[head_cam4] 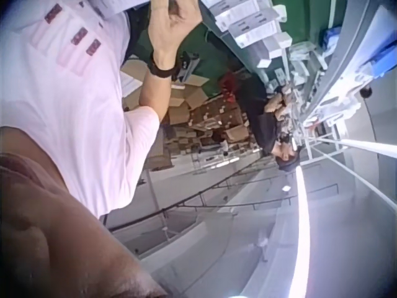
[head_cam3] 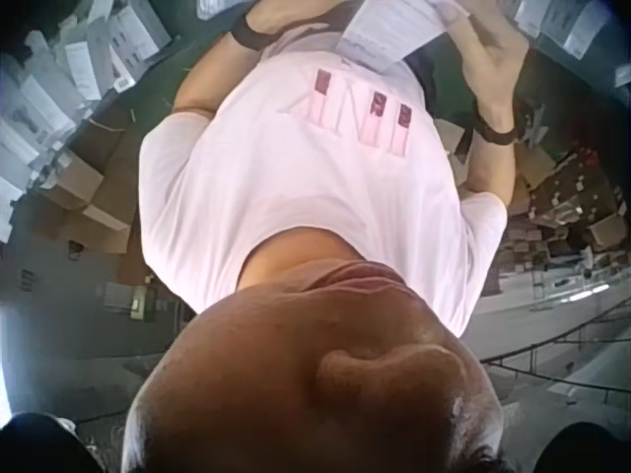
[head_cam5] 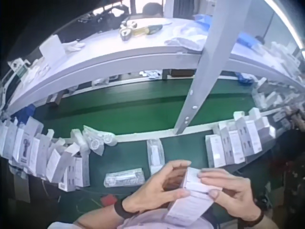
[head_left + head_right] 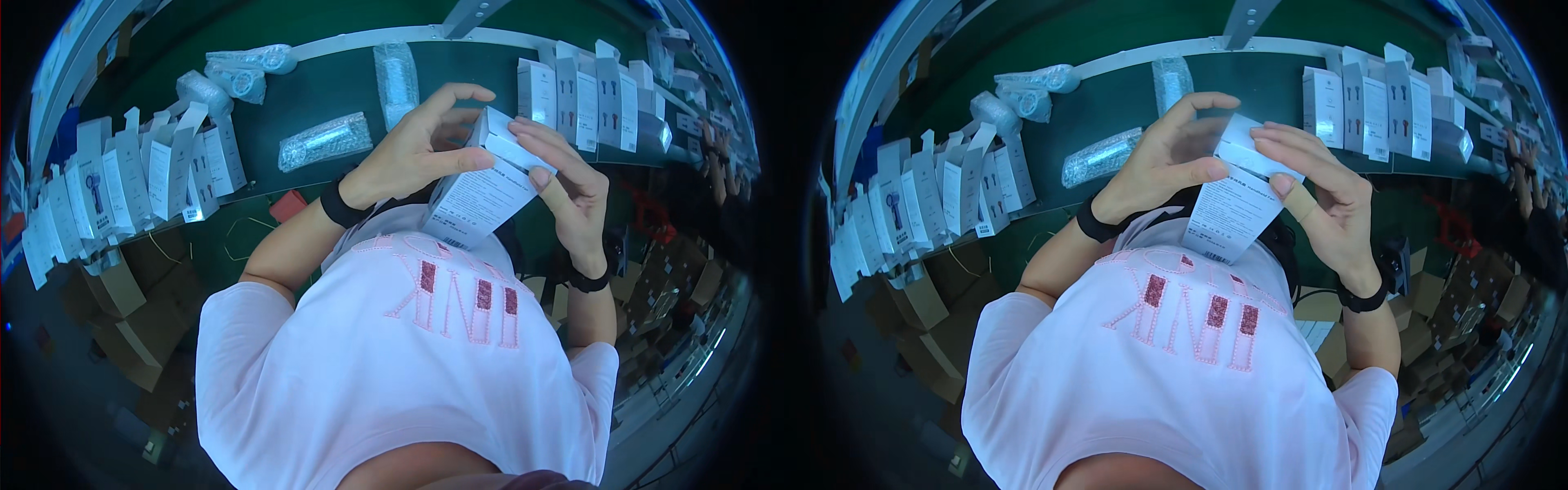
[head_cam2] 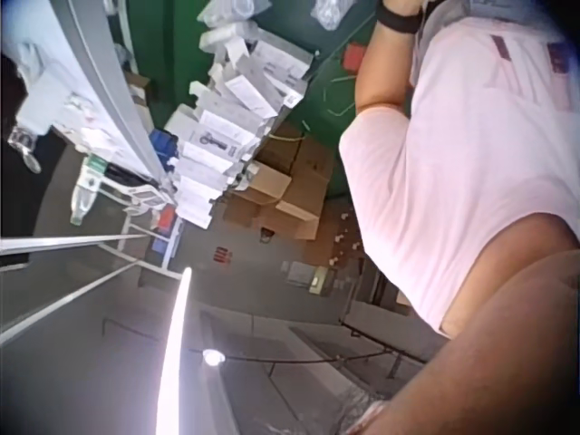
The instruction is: Packaging bottles into bubble wrap sleeves and placing them into cardboard boxes on an assembly line.
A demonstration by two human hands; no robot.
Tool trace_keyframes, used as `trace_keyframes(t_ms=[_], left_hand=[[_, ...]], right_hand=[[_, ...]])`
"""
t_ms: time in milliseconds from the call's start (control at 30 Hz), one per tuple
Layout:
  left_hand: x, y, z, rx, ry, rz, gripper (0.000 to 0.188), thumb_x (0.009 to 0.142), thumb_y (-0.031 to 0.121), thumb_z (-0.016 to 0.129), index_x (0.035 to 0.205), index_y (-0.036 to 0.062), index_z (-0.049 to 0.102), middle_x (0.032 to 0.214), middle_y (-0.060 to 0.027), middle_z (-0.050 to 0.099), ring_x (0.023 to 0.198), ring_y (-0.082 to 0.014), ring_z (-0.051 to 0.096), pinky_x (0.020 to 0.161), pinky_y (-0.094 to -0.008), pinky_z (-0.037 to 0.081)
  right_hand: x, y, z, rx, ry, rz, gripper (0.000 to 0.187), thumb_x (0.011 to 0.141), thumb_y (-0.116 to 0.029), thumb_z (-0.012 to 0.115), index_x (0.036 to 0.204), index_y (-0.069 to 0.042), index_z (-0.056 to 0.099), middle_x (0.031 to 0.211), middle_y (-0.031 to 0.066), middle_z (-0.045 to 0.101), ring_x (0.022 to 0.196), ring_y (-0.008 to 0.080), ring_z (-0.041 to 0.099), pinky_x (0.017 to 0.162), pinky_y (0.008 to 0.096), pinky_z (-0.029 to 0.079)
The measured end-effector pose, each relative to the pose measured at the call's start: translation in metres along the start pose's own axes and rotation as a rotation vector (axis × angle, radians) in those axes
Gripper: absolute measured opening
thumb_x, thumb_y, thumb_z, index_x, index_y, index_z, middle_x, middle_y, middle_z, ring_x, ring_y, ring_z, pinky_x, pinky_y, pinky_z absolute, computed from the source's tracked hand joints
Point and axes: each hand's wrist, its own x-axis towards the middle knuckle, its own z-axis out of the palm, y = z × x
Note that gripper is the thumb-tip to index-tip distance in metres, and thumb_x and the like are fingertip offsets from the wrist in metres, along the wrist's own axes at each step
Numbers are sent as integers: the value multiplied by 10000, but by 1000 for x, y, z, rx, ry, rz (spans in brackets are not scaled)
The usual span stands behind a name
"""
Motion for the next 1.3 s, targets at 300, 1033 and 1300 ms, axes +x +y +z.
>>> trace_keyframes(t_ms=[300,1033,1300], left_hand=[[38,-22,25,5,-126,-11,515,862,143,703,1314,54,474,1178,-79,579,1041,-164,576,904,-310,478],[150,-62,111,76,-319,-213,540,829,70,706,1331,46,509,1372,-114,459,1235,-228,482,1026,-385,413],[283,-93,183,634,246,-49,1274,641,491,822,1411,-188,67,1422,-357,274,1360,-406,285,1120,-385,251]], right_hand=[[-24,0,-21,-149,205,157,281,900,5,519,1142,-5,662,1244,160,609,1170,265,563,980,331,427],[-63,53,-165,-432,163,-15,470,728,-96,779,1177,-79,641,1334,165,460,1226,289,468,1009,368,387],[-118,61,-290,-377,884,219,687,754,-105,762,1349,20,441,1224,132,564,1068,208,572,929,321,459]])
